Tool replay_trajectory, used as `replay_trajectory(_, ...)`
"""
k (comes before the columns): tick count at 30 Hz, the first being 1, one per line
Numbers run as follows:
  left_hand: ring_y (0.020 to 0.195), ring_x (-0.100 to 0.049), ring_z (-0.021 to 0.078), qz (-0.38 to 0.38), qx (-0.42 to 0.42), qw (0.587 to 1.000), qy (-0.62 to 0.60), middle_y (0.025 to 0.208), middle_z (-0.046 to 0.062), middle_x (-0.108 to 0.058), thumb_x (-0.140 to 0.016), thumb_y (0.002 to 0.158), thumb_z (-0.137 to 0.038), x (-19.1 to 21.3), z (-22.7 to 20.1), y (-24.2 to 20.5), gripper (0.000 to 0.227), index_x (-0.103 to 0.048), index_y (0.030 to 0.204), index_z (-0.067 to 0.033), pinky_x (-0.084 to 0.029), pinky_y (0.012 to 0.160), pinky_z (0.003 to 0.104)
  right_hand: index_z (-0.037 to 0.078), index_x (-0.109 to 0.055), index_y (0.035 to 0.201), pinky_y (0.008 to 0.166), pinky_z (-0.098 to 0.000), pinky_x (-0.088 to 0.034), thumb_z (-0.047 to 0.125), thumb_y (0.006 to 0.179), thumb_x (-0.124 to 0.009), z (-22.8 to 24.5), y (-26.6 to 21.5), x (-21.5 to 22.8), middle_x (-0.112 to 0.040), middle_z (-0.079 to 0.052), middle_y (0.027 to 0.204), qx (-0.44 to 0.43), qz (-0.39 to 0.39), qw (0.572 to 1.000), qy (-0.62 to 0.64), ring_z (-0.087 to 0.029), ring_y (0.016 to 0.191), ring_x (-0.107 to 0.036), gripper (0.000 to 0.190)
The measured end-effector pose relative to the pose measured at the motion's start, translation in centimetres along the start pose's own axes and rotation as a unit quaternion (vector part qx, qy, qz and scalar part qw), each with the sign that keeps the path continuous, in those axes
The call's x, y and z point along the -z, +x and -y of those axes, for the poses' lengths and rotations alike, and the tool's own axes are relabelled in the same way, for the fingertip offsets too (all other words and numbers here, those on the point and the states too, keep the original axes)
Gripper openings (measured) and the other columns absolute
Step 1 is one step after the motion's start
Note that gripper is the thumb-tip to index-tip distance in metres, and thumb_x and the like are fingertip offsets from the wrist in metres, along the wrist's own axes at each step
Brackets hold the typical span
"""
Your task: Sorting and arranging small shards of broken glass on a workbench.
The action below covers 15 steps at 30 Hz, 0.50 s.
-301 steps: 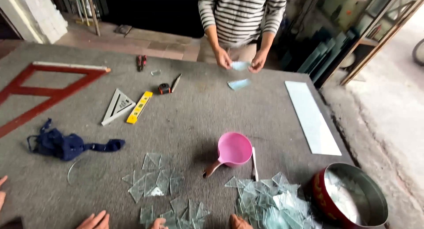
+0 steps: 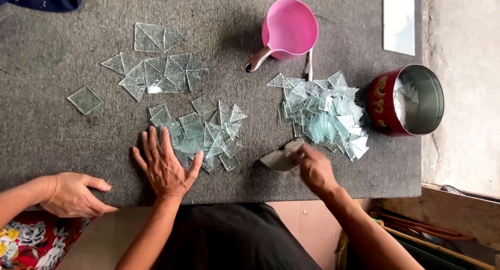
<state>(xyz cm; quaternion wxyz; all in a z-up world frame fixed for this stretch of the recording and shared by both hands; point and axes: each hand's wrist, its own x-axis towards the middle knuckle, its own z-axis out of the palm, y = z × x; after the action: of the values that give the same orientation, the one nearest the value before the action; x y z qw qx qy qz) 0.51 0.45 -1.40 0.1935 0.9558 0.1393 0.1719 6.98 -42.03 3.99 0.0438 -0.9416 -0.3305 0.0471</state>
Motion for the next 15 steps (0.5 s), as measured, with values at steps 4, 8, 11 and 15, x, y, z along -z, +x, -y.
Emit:
replay_trajectory(4,0.165,-0.034,0.0514,0.009,-0.013,1.0,0.015,0.172,0.033,-0.044,-0.056,0.091,-0.076,0.7,-0.2,-0.3,0.111,-0.047,0.17,0.0013,-0.017,0.129,0.071,0.023,-0.08,0.121,0.067,-0.0452,-0.062,0.016,0.107,-0.04,0.8,-1.4,-2.2,-0.061,-0.004,0.102,0.056,0.012,0.998,0.04,-0.03,0.079,-0.07,0.043)
replay_trajectory(8,0.166,-0.032,0.0512,-0.006,0.0,1.0,-0.005,0.174,0.033,-0.042,-0.064,0.086,-0.073,-0.2,-0.1,-0.7,0.115,-0.044,0.173,-0.0002,-0.014,0.129,0.071,0.017,-0.083,0.119,0.063,-0.039,-0.063,0.008,0.106,-0.045,-0.2,-0.6,-0.5,-0.06,-0.004,0.101,-0.023,0.004,1.0,0.006,-0.024,0.074,-0.07,0.041)
replay_trajectory(11,0.167,-0.03,0.0495,-0.013,0.008,1.0,-0.021,0.175,0.032,-0.04,-0.057,0.087,-0.079,-0.6,0.5,-0.8,0.117,-0.042,0.174,-0.0026,-0.012,0.13,0.071,0.021,-0.081,0.124,0.06,-0.0279,-0.058,0.015,0.115,-0.039,0.7,-0.4,-0.6,-0.064,-0.003,0.097,0.053,0.027,0.998,0.006,-0.018,0.07,-0.066,0.044)
replay_trajectory(15,0.168,-0.027,0.0496,-0.041,0.042,0.997,-0.049,0.178,0.032,-0.031,-0.064,0.087,-0.078,-1.0,0.2,-1.7,0.12,-0.036,0.176,-0.0025,-0.019,0.13,0.072,0.016,-0.079,0.118,0.055,-0.0264,-0.058,0.013,0.117,-0.04,0.5,0.4,0.6,-0.065,-0.005,0.107,0.017,0.088,0.995,-0.033,-0.015,0.067,-0.068,0.039)
